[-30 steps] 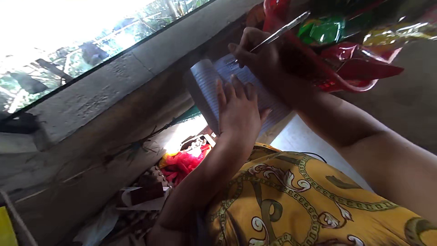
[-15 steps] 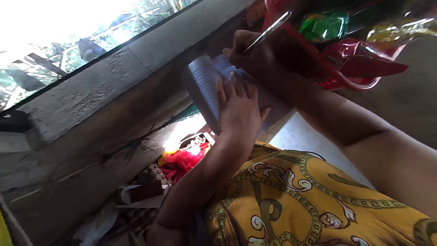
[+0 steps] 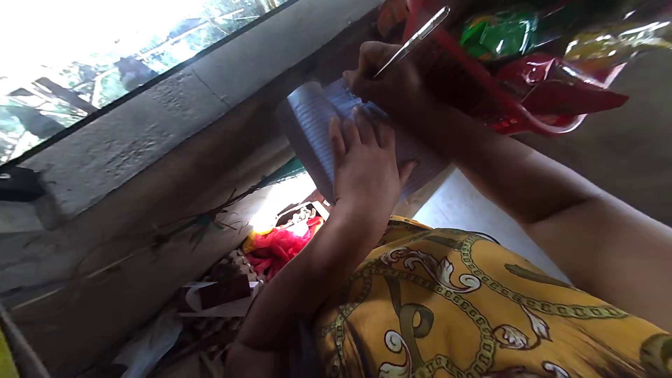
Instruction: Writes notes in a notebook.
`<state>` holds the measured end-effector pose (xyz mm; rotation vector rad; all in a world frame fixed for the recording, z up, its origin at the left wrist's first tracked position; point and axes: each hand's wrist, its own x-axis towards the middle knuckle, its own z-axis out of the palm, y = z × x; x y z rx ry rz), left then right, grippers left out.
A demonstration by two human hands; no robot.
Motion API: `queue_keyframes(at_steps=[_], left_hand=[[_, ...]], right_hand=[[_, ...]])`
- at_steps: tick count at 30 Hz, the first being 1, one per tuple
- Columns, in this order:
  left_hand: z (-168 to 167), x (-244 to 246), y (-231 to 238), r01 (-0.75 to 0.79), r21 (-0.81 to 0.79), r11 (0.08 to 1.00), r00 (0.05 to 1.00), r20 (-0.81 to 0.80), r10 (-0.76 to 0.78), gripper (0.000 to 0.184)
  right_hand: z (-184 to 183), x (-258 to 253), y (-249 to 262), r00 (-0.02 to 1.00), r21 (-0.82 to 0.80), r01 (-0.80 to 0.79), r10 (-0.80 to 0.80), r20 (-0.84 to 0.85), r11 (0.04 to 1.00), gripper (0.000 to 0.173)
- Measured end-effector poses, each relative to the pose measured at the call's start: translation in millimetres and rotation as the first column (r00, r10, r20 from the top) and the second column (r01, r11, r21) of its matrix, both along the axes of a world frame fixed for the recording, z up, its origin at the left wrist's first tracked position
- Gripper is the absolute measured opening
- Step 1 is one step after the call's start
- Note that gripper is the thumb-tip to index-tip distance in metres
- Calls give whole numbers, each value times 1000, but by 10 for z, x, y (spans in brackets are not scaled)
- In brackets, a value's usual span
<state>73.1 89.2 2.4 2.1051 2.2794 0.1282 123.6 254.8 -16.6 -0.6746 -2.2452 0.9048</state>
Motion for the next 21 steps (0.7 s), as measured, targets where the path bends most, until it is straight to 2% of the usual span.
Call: queue_keyframes(at_steps=[9,21], left_hand=[[-10,3,-7,-4,-8,1000,1000,16,4,80],[-19,7,-8,-13,8,1000,1000,14,13,82]], right_hand=[[-10,-6,-8,1000,-30,5,-6,-13,1000,21],[-6,10,21,1000,27,-5,5,-1,1000,24]])
